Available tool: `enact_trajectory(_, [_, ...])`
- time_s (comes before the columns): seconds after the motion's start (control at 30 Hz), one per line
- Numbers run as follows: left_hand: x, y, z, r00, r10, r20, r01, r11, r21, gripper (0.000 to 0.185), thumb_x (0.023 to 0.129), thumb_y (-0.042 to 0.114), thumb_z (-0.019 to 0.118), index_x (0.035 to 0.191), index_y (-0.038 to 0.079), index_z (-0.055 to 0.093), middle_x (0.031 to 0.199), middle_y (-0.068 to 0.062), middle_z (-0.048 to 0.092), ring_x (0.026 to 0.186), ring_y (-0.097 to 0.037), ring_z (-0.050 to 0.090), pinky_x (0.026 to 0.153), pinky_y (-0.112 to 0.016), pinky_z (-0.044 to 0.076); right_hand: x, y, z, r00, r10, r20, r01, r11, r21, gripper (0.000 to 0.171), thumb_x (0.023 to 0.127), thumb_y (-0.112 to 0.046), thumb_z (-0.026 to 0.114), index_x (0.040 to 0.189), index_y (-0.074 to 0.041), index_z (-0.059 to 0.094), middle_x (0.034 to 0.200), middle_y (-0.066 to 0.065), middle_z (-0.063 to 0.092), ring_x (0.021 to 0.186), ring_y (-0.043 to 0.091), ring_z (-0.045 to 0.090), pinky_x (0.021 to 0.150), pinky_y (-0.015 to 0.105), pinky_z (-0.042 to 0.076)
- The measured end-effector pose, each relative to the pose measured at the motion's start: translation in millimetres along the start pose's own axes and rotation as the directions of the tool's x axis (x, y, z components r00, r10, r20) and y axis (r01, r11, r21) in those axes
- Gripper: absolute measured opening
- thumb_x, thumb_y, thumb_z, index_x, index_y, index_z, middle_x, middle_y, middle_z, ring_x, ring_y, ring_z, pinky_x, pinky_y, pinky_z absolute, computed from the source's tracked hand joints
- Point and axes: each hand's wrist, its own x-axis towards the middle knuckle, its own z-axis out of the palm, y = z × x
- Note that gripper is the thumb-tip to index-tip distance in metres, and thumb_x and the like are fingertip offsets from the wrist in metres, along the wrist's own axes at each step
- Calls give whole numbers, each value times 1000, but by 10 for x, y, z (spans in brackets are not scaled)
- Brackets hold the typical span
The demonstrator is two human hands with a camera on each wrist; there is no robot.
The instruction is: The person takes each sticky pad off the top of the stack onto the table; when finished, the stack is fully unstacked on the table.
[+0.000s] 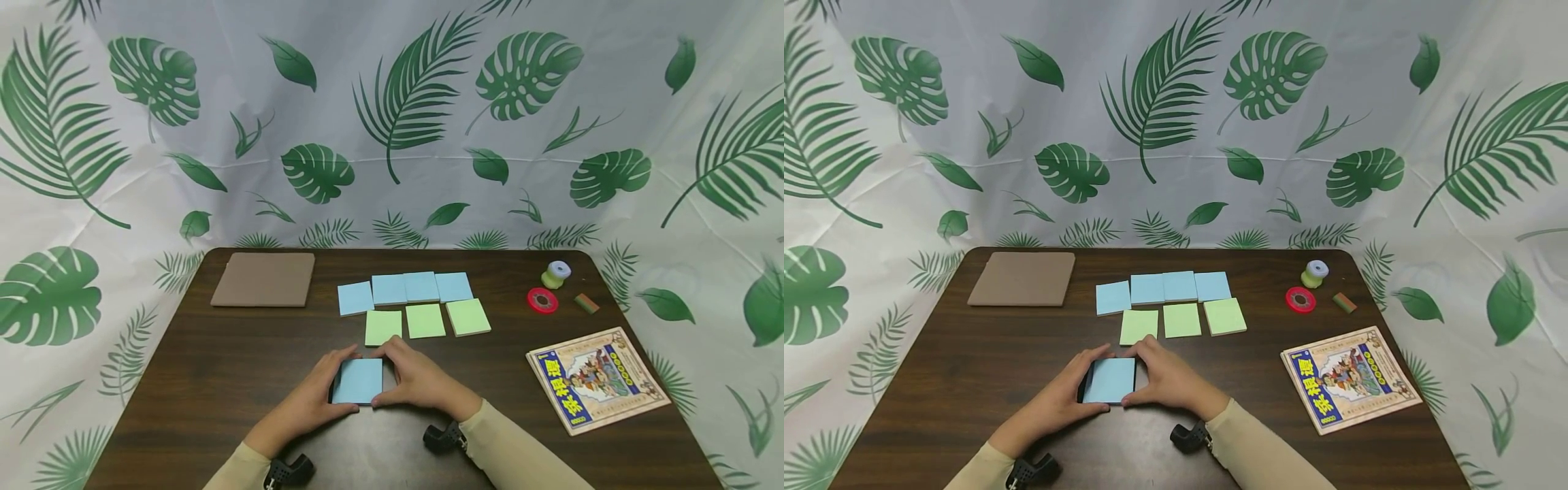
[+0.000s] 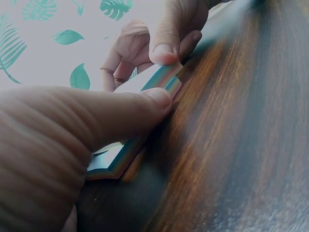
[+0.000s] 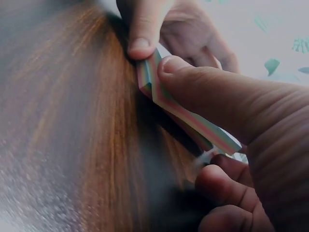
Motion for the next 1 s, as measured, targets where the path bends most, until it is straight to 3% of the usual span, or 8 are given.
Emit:
enact_trajectory(0.27, [-12, 1, -8, 1000, -18, 1, 18, 1000, -2, 106, 85, 26, 96, 169, 11, 34, 159, -4, 55, 140, -22, 53, 111, -46, 50, 14, 96, -41, 999, 3, 49, -11, 985, 172, 70, 82, -48, 96, 139, -33, 57, 117, -6, 56, 73, 6, 54, 65, 21, 49])
enact_trajectory(0.47, [-26, 10, -11, 998, -57, 8, 57, 998, 0, 106, 86, 26, 96, 170, 12, 33, 156, -7, 55, 136, -21, 54, 108, -44, 51, 1, 156, -59, 996, 10, 93, -42, 939, 342, 64, 87, -34, 95, 134, -30, 51, 96, 0, 63, 73, 7, 57, 65, 24, 51])
enact_trajectory(0.67, [-33, 16, 7, 997, -72, 16, 72, 997, 16, 104, 88, 28, 94, 171, 13, 32, 156, -7, 56, 135, -21, 55, 108, -45, 51, -28, 182, -59, 995, 21, 96, -61, 899, 434, 37, 103, -27, 78, 127, -25, 50, 94, -4, 68, 73, 6, 55, 69, 24, 49])
enact_trajectory(0.77, [-21, 19, 21, 998, -67, 18, 67, 998, 16, 102, 89, 29, 93, 170, 13, 33, 155, -5, 57, 135, -21, 55, 108, -45, 51, -72, 194, -53, 999, 37, 28, -45, 895, 444, 31, 106, -26, 75, 128, -22, 54, 93, -4, 65, 73, 7, 52, 68, 24, 46])
enact_trajectory(0.83, [-11, 24, 26, 998, -57, 17, 57, 998, 11, 102, 89, 29, 93, 170, 13, 33, 155, -3, 58, 137, -21, 55, 110, -45, 51, -122, 199, -33, 998, 46, -51, -21, 913, 408, 31, 105, -26, 75, 129, -26, 56, 91, -5, 62, 72, 7, 51, 67, 24, 46])
enact_trajectory(1.0, [-2, 28, 30, 1000, -23, 15, 23, 1000, -8, 101, 89, 25, 94, 169, 10, 34, 157, -1, 59, 140, -23, 54, 112, -45, 50, -262, 205, 5, 969, 17, -245, 24, 987, 160, 35, 100, -23, 80, 125, -31, 57, 102, -10, 58, 87, 8, 50, 76, 27, 48])
